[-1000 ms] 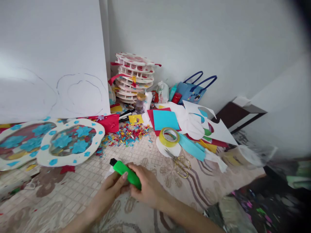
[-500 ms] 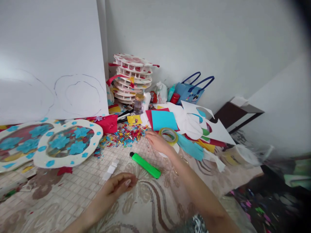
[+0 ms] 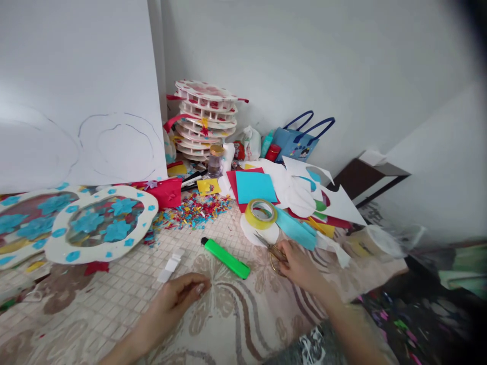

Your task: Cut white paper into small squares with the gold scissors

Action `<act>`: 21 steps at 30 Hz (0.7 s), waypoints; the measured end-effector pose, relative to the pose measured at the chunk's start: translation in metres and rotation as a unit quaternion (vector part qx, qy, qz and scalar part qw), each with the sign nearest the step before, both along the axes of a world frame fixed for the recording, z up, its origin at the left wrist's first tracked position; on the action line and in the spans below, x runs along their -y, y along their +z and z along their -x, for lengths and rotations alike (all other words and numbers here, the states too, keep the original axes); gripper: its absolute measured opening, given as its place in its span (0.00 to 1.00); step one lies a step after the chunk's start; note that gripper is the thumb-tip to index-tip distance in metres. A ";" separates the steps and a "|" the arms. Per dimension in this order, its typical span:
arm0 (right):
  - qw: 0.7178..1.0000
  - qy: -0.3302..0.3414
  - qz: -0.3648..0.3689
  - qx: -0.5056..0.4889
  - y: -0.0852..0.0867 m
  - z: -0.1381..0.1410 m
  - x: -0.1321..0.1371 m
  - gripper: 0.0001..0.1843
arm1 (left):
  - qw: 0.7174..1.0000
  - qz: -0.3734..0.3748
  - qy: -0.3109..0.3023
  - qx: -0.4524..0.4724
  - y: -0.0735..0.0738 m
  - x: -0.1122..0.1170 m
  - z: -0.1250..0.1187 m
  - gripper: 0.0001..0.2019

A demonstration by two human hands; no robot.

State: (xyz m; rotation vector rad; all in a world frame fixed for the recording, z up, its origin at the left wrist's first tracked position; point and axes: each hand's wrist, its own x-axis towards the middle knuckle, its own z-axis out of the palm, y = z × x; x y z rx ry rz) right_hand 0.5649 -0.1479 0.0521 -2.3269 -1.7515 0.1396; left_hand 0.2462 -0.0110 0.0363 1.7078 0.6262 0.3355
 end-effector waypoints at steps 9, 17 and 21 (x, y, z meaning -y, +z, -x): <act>0.997 0.030 -0.052 -0.046 0.014 0.039 -0.013 0.18 | 0.997 -0.044 0.056 0.028 0.019 -0.012 -0.012 0.12; 0.989 0.129 -0.064 -0.020 0.030 0.063 -0.008 0.19 | 0.981 -0.190 -0.013 -0.039 0.053 -0.038 -0.082 0.14; 0.990 0.128 -0.050 -0.023 0.027 0.066 0.014 0.21 | 0.977 -0.186 -0.083 -0.065 0.043 -0.034 -0.096 0.11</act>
